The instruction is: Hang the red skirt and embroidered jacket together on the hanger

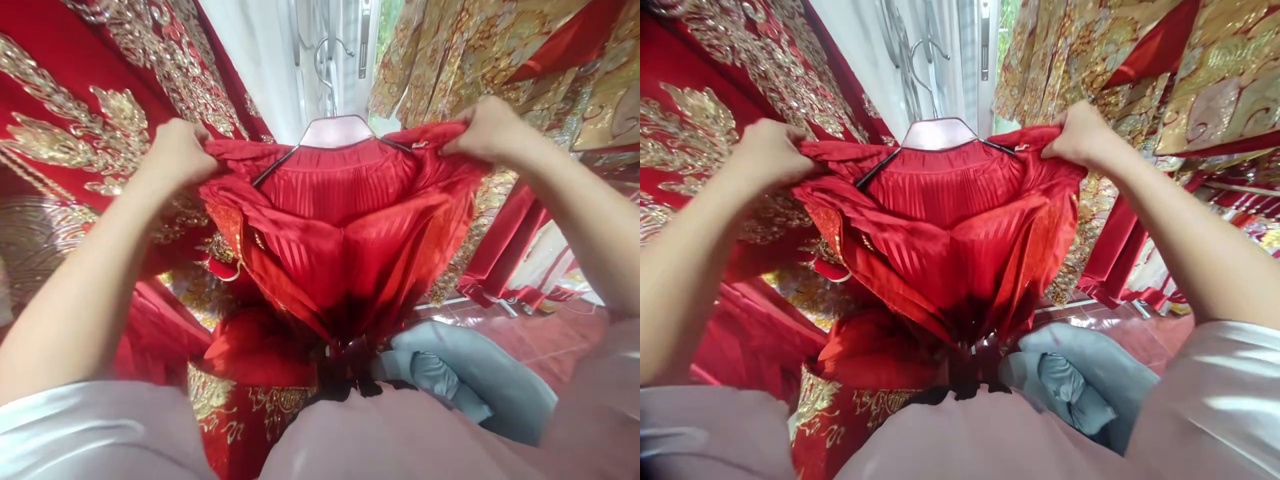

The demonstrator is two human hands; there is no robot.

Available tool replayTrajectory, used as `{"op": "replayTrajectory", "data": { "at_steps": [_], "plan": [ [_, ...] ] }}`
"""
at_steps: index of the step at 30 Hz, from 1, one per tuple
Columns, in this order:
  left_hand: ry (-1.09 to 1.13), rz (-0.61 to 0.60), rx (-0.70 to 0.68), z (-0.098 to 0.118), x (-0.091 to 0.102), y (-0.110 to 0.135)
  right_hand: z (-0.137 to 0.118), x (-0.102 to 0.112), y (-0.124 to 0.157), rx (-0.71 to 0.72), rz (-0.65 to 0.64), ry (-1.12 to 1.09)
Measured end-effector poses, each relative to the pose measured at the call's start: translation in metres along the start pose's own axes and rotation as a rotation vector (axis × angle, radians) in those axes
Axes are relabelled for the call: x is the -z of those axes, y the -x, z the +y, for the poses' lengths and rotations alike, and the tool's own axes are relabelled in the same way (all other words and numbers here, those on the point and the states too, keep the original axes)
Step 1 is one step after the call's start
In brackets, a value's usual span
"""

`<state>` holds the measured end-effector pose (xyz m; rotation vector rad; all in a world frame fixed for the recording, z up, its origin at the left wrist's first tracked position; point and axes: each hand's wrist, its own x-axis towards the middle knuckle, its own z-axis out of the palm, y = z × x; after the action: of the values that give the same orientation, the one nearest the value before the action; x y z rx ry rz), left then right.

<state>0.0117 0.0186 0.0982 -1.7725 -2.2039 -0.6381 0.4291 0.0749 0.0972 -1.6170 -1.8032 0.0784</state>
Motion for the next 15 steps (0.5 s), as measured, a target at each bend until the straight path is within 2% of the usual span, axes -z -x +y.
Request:
{"op": "replayTrajectory", "data": {
  "at_steps": [2, 4, 7, 10, 13, 14, 15],
  "plan": [
    [-0.087, 0.011, -0.037, -0.006, -0.011, -0.007, -0.005, 0.002, -0.007, -0.055, 0.074, 0.096],
    [-0.131, -0.046, -0.056, -0.011, -0.025, -0.007, -0.007, -0.001, -0.014, -0.073, 0.099, 0.104],
    [-0.132, -0.134, -0.072, -0.017, -0.042, 0.001, -0.006, -0.007, -0.024, -0.123, 0.018, 0.196],
    [-0.053, -0.122, -0.14, -0.02, -0.053, 0.013, -0.004, -0.009, -0.03, -0.185, -0.096, 0.332],
    [0.006, -0.137, -0.161, -0.021, -0.059, 0.019, 0.005, -0.009, -0.036, -0.317, -0.313, 0.122],
    [0.028, -0.152, -0.158, -0.021, -0.061, 0.019, 0.009, -0.009, -0.039, -0.341, -0.311, -0.013],
    [0.076, -0.175, -0.154, -0.021, -0.062, 0.019, 0.014, -0.01, -0.041, -0.322, -0.225, -0.173]
  ]
}}
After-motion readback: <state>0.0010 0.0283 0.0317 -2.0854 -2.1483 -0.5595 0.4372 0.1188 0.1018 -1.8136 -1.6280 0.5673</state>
